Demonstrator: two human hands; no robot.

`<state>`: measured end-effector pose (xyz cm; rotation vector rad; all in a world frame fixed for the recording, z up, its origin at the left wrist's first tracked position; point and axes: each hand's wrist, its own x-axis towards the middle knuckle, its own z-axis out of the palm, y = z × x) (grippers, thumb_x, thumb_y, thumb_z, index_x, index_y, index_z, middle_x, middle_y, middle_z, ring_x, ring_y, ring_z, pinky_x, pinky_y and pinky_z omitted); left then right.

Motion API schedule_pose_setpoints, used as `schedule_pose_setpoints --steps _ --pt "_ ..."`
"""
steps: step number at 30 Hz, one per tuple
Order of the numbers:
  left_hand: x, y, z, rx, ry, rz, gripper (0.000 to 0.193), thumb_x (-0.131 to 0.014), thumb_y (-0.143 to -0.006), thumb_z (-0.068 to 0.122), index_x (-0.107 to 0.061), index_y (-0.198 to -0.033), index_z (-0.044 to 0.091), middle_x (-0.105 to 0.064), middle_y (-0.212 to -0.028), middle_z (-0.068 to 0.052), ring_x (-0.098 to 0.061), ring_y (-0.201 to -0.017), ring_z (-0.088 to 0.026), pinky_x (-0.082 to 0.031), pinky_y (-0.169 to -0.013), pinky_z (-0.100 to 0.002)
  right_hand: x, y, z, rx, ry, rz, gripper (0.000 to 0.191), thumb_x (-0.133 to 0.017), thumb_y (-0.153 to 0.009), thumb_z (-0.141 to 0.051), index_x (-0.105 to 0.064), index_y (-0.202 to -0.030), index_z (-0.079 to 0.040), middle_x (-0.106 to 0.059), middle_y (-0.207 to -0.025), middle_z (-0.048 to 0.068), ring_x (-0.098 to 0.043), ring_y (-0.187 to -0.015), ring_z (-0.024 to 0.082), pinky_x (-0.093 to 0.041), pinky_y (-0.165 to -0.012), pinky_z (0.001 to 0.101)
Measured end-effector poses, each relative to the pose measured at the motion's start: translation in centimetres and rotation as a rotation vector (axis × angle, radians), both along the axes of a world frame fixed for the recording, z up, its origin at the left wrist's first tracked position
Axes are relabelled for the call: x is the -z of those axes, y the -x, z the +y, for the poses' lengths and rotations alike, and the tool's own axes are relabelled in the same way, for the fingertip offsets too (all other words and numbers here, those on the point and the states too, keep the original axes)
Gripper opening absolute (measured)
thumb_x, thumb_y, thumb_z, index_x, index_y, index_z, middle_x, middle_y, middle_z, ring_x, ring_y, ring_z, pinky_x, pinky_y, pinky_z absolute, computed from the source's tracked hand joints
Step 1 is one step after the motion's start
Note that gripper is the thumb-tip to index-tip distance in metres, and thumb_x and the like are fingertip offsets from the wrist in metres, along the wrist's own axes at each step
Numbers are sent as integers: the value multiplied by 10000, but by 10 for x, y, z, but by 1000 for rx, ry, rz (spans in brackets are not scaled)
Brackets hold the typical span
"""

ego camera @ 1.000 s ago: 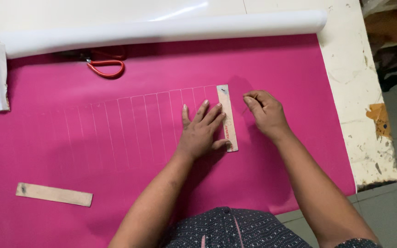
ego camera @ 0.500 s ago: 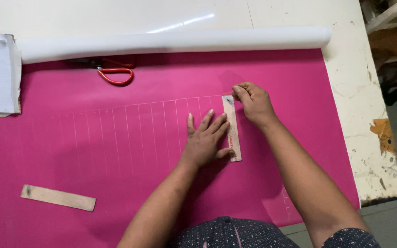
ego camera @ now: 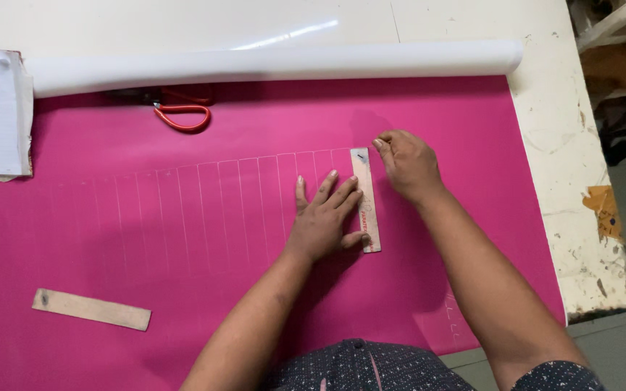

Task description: The person uses a ruler and a pencil to draw a series of parallel vertical lines on a large sheet of pink fabric laid on a table. The person repeatedly repositions the ruler and draws lines across the fabric surface.

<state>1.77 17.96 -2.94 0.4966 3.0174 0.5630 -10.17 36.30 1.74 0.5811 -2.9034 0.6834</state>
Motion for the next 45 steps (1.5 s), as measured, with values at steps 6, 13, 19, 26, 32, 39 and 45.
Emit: schedule_pose_setpoints --steps 6,13,19,26,32,39,45 --pt "0 -4 3 10 30 3 900 -593 -793 793 -462 -1511 267 -343 -1637 48 -206 -1550 -243 60 -1179 -727 -2 -31 13 44 5 -158 288 -571 -1061 -322 -733 -1071 -85 -738 -916 83 -702 -774 230 -577 -734 409" --pt "1 -7 2 5 11 -17 925 -598 -767 792 -459 -1512 262 -323 -1640 62 -189 -1551 -237 83 -1177 -718 -5 -140 44 -21 -29 -199 288 -568 -1028 -318 -729 -1024 -80 -742 -885 73 -709 -748 207 -588 -694 368" --pt "1 -9 5 8 38 -31 920 -596 -777 789 -448 -1519 267 -316 -1642 61 -189 -1550 -242 82 -1171 -723 -10 -180 58 -13 17 -225 287 -577 -1010 -310 -732 -1014 -68 -743 -906 81 -717 -777 228 -580 -702 383" --pt "-2 -9 11 11 42 -36 944 -584 -756 817 -443 -1519 279 -328 -1634 63 -194 -1545 -245 82 -1173 -719 -14 -189 62 5 71 -193 248 -612 -996 -275 -727 -1008 -56 -739 -899 88 -715 -781 237 -579 -700 384" --pt "0 -7 13 26 54 -45 966 -559 -761 854 -422 -1524 277 -297 -1637 36 -155 -1545 -270 88 -1159 -728 -10 -189 57 -37 100 -147 239 -602 -1009 -267 -723 -1022 -61 -738 -911 80 -712 -799 222 -578 -715 374" --pt "-9 -7 14 31 65 -104 938 -599 -794 779 -386 -1554 272 -274 -1652 38 -125 -1563 -282 99 -1156 -747 3 -187 59 15 229 -325 264 -552 -1039 -285 -724 -1029 -85 -726 -909 48 -706 -816 194 -582 -739 343" --pt "-14 -7 21 38 16 -126 1007 -668 -739 748 -362 -1556 243 -278 -1642 29 -119 -1549 -295 105 -1153 -723 12 -162 80 170 177 -300 184 -567 -1059 -230 -666 -1095 -79 -622 -985 67 -655 -869 219 -551 -790 360"
